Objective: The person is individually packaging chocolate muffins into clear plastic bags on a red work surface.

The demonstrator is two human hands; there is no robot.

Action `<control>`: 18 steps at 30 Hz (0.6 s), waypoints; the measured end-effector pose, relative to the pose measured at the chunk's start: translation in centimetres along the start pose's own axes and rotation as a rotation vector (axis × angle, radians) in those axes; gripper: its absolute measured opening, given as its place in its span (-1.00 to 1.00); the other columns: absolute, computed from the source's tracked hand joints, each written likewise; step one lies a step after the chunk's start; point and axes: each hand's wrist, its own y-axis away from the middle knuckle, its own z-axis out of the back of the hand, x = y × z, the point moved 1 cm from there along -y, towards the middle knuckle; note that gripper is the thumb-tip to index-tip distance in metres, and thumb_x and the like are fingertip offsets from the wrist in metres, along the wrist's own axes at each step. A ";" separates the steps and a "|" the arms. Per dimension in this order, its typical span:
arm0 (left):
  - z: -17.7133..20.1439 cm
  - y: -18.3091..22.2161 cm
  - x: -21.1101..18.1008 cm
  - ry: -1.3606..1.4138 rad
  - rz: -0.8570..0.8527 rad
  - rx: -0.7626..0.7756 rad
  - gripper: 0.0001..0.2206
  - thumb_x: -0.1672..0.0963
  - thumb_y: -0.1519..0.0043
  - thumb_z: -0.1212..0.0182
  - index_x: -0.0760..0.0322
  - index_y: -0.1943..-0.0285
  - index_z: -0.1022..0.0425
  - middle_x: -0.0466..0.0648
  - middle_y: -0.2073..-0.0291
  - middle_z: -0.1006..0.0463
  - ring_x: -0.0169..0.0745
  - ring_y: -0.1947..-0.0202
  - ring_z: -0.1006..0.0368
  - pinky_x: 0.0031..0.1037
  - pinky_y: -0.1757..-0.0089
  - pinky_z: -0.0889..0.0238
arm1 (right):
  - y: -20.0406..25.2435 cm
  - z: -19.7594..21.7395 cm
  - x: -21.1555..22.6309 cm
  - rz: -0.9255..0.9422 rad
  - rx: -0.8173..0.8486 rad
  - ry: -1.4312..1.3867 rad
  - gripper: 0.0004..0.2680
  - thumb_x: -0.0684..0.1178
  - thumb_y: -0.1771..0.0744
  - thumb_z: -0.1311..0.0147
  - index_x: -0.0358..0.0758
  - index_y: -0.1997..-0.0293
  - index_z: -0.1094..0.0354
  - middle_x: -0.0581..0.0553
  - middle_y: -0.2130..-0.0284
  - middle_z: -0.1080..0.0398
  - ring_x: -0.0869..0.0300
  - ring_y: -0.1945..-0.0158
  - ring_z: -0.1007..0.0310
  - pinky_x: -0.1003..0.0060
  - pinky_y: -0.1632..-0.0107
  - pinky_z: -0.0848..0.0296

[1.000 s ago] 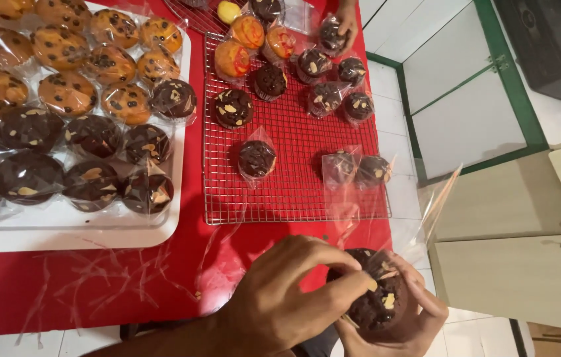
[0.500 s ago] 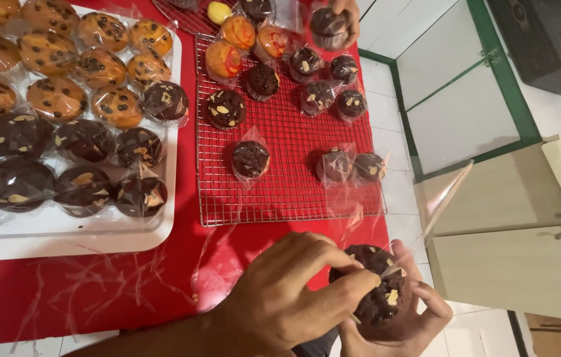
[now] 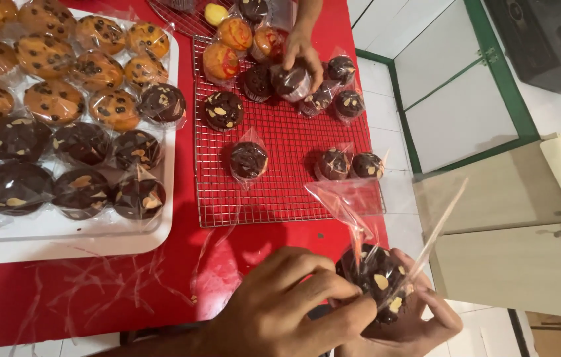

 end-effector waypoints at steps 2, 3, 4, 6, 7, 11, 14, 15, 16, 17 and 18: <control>0.1 0.2 -0.2 0.011 0.026 0.015 -0.83 0.23 -0.39 0.03 0.29 0.08 -0.54 -0.06 0.27 -0.50 -0.10 0.27 -0.41 -0.30 0.21 -0.33 | -0.2 0.1 -0.2 -0.119 0.003 -0.122 -0.72 -0.38 -0.26 0.16 0.05 0.17 -0.20 -0.21 0.24 -0.40 0.28 0.49 -0.26 0.50 0.51 -0.12; 0.2 0.2 -0.4 0.008 0.025 0.015 -0.83 0.23 -0.39 0.03 0.29 0.08 -0.54 -0.06 0.27 -0.50 -0.10 0.27 -0.41 -0.30 0.21 -0.33 | -0.7 0.4 -0.5 -0.120 0.004 -0.124 -0.72 -0.38 -0.26 0.16 0.05 0.17 -0.20 -0.21 0.24 -0.40 0.28 0.49 -0.26 0.50 0.51 -0.12; 0.3 0.2 -0.5 0.031 0.078 0.032 -0.83 0.22 -0.38 0.01 0.29 0.09 -0.55 -0.04 0.25 -0.50 -0.07 0.26 -0.40 -0.29 0.17 -0.33 | -1.1 0.8 -0.9 -0.207 0.004 -0.213 -0.77 -0.33 -0.27 0.12 0.06 0.25 -0.22 -0.15 0.27 -0.40 0.30 0.48 -0.28 0.52 0.51 -0.11; 0.3 0.2 -0.6 0.057 0.129 0.051 -0.84 0.20 -0.36 -0.02 0.28 0.11 -0.55 -0.02 0.23 -0.49 -0.05 0.25 -0.38 -0.27 0.14 -0.33 | -2.5 2.0 -1.9 -0.293 0.001 -0.302 -0.81 -0.28 -0.28 0.08 0.08 0.32 -0.25 -0.10 0.30 -0.40 0.32 0.47 -0.30 0.53 0.51 -0.11; 0.3 0.2 -0.6 0.080 0.138 0.049 -0.74 0.16 -0.42 0.13 0.33 0.10 -0.55 0.04 0.22 -0.49 -0.01 0.25 -0.40 -0.24 0.13 -0.34 | -3.4 2.8 -2.7 -0.380 -0.003 -0.392 -0.83 -0.22 -0.30 0.04 0.09 0.40 -0.28 -0.04 0.34 -0.41 0.34 0.45 -0.31 0.55 0.52 -0.11; 0.5 -0.2 -0.1 0.107 0.097 0.125 -0.40 -0.02 -0.57 0.61 0.39 -0.08 -0.47 0.17 0.15 -0.44 0.06 0.24 -0.38 -0.18 0.12 -0.28 | -2.8 3.7 -5.8 -0.081 0.087 -0.279 -0.77 -0.32 -0.24 -0.05 0.05 0.25 -0.21 -0.15 0.24 -0.35 0.21 0.26 -0.36 0.45 0.33 -0.24; 0.3 -0.5 0.4 0.057 0.030 0.142 -0.53 0.10 -0.54 0.44 0.43 -0.04 -0.51 0.15 0.15 -0.44 0.03 0.25 -0.36 -0.18 0.15 -0.22 | -2.0 3.4 -6.1 0.499 0.179 0.025 -0.46 -0.54 -0.15 -0.15 -0.05 -0.10 -0.08 -0.42 0.04 -0.28 -0.01 -0.01 -0.44 0.31 0.04 -0.47; 0.1 -0.5 0.5 0.058 0.029 0.143 -0.53 0.10 -0.54 0.44 0.43 -0.04 -0.51 0.15 0.15 -0.44 0.03 0.25 -0.36 -0.18 0.15 -0.22 | -2.0 3.3 -5.7 0.499 0.177 0.026 -0.46 -0.54 -0.15 -0.15 -0.05 -0.10 -0.08 -0.42 0.04 -0.28 -0.01 -0.01 -0.44 0.31 0.04 -0.47; 0.0 -0.4 0.6 0.049 0.034 0.130 -0.59 0.13 -0.52 0.39 0.39 -0.04 -0.51 0.11 0.14 -0.45 0.01 0.25 -0.35 -0.20 0.13 -0.23 | -2.0 3.2 -5.3 0.484 0.188 0.084 -0.50 -0.46 -0.15 -0.19 -0.10 -0.08 -0.08 -0.41 0.04 -0.29 -0.03 -0.03 -0.44 0.29 0.02 -0.47; -0.2 -0.4 0.7 0.039 0.039 0.118 -0.63 0.15 -0.51 0.33 0.36 -0.05 -0.51 0.07 0.13 -0.47 0.00 0.24 -0.35 -0.21 0.11 -0.24 | -1.9 3.1 -4.9 0.468 0.199 0.143 -0.53 -0.38 -0.14 -0.23 -0.15 -0.06 -0.07 -0.41 0.04 -0.30 -0.05 -0.04 -0.44 0.26 -0.01 -0.47; -0.5 -0.4 0.7 0.040 0.039 0.119 -0.63 0.15 -0.51 0.33 0.36 -0.05 -0.51 0.07 0.13 -0.47 0.00 0.24 -0.35 -0.21 0.11 -0.24 | -1.8 2.8 -4.9 0.468 0.197 0.143 -0.53 -0.38 -0.14 -0.23 -0.15 -0.06 -0.07 -0.41 0.04 -0.30 -0.05 -0.04 -0.44 0.26 -0.01 -0.47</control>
